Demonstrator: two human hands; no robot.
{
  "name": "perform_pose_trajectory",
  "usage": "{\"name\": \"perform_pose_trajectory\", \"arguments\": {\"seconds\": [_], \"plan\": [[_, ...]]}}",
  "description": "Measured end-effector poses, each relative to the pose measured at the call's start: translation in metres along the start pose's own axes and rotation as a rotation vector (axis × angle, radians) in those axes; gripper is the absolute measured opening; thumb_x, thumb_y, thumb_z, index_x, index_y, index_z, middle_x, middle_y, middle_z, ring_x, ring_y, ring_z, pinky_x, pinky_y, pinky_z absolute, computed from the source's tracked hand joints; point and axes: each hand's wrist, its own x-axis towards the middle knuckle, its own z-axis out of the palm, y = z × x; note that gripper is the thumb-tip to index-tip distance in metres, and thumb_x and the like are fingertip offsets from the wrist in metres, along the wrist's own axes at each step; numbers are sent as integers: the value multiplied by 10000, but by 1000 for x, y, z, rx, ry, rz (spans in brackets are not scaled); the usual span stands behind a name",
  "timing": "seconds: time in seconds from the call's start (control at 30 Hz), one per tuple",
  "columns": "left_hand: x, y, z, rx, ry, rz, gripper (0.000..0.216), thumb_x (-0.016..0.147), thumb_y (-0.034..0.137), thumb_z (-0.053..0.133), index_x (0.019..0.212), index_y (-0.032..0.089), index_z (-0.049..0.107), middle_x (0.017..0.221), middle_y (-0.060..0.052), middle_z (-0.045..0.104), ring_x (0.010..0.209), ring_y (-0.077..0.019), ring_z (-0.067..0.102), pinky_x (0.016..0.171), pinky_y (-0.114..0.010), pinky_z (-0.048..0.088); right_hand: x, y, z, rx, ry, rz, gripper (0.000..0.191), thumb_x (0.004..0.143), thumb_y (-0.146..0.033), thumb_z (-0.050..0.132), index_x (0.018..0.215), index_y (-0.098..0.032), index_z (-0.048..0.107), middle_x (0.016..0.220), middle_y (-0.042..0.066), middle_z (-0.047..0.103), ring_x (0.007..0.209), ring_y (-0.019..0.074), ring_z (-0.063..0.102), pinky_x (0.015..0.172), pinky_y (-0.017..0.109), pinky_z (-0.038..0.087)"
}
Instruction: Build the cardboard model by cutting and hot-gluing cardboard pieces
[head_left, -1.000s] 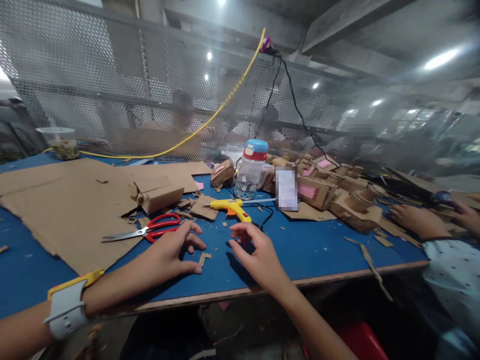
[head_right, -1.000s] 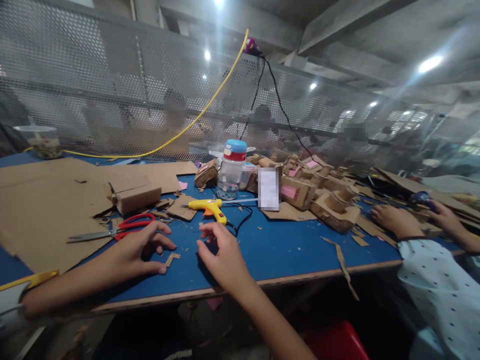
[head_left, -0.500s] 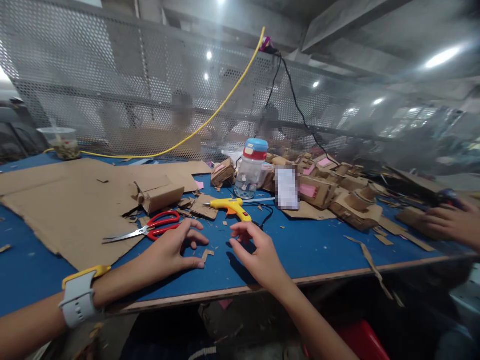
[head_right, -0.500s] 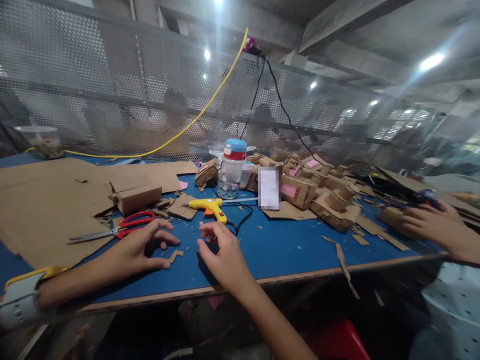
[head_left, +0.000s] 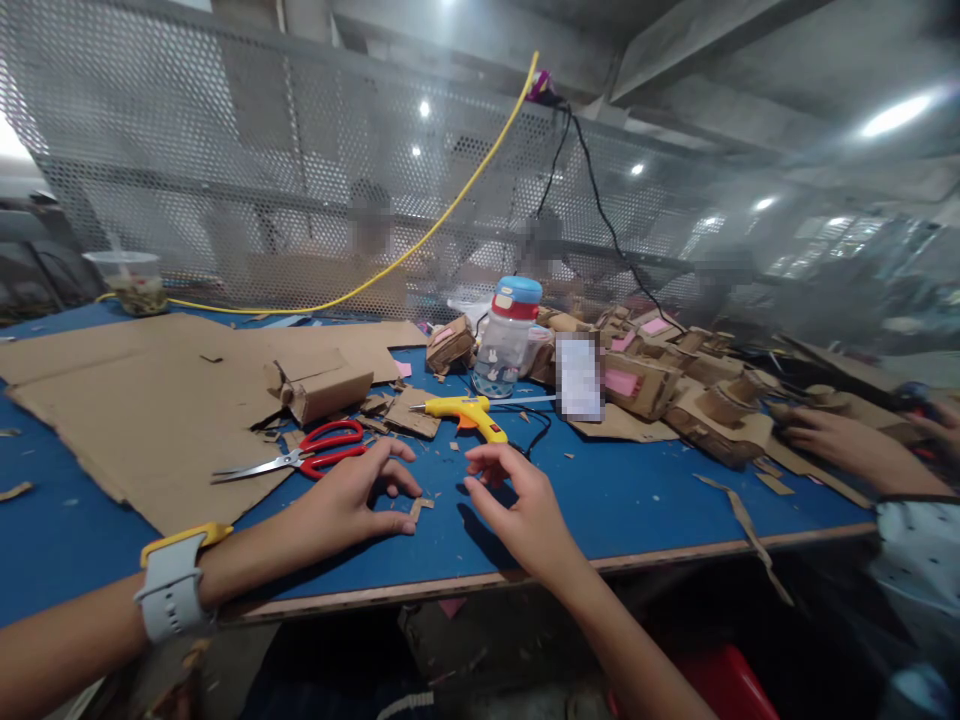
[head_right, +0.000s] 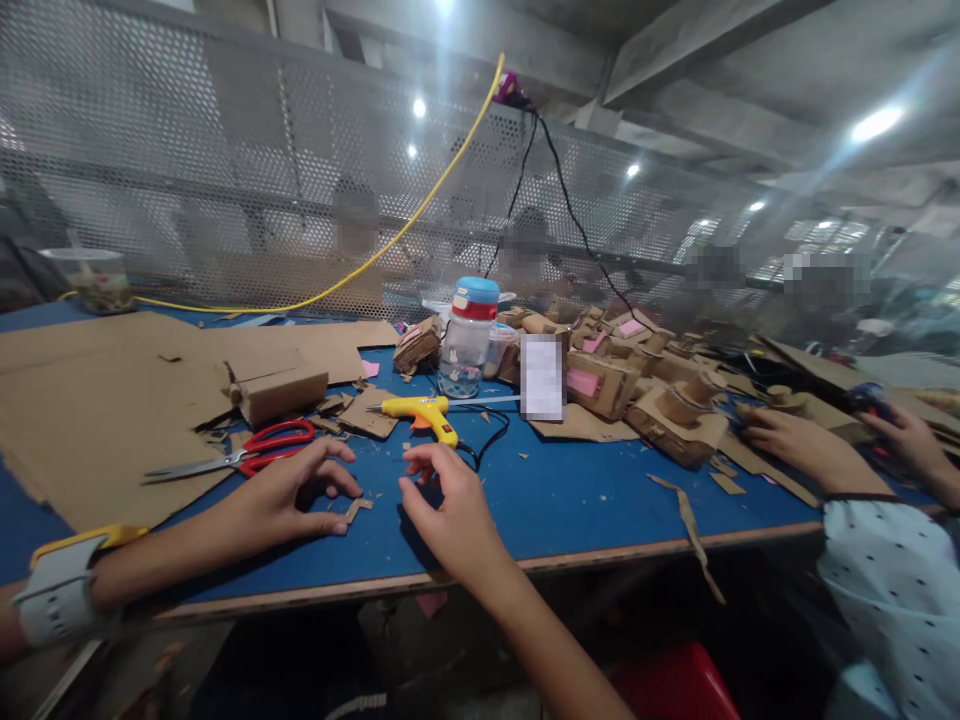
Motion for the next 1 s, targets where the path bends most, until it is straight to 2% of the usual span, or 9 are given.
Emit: {"name": "perform_pose_trajectory", "arguments": {"seconds": [0.33, 0.5, 0.67, 0.77, 1.0], "plan": [[2, 7, -1, -44, -39, -7, 516, 698, 278, 735, 1107, 211, 427, 894, 0, 664, 847, -171, 623, 820, -338, 494, 0, 1, 0, -1, 10, 1, 160, 815, -201, 571, 968, -195, 620, 833, 38, 666, 735, 149, 610, 699, 277, 512], [3, 8, -1, 36, -3, -12, 607, 679, 306, 757, 1184, 205, 434, 1004, -33, 661, 858, -167, 564, 806, -329, 478, 0, 1, 0, 1, 16, 4, 162, 814, -206, 570, 966, -190, 625, 825, 41, 665, 726, 149, 608, 690, 275, 512], [1, 7, -4, 33, -22, -14, 652, 668, 303, 768, 1221, 206, 436, 1055, -57, 656, 926, -186, 576, 871, -362, 472, 1, 1, 0, 0, 14, 9, 162, 811, -203, 568, 963, -196, 624, 830, 42, 668, 721, 152, 605, 684, 281, 510], [-6, 8, -7, 50, 10, -22, 644, 666, 330, 769, 1215, 199, 459, 1081, -78, 645, 924, -194, 594, 844, -364, 496, 1, 0, -1, -3, 14, 10, 160, 811, -207, 567, 958, -189, 626, 831, 46, 667, 716, 151, 602, 686, 281, 510], [-27, 23, -20, 199, 76, -47, 374, 731, 384, 689, 1039, 197, 591, 950, -54, 682, 857, -211, 644, 766, -343, 521, 0, 1, -1, 1, 21, 5, 171, 814, -209, 575, 973, -185, 631, 837, 45, 669, 724, 147, 605, 698, 276, 508]]}}
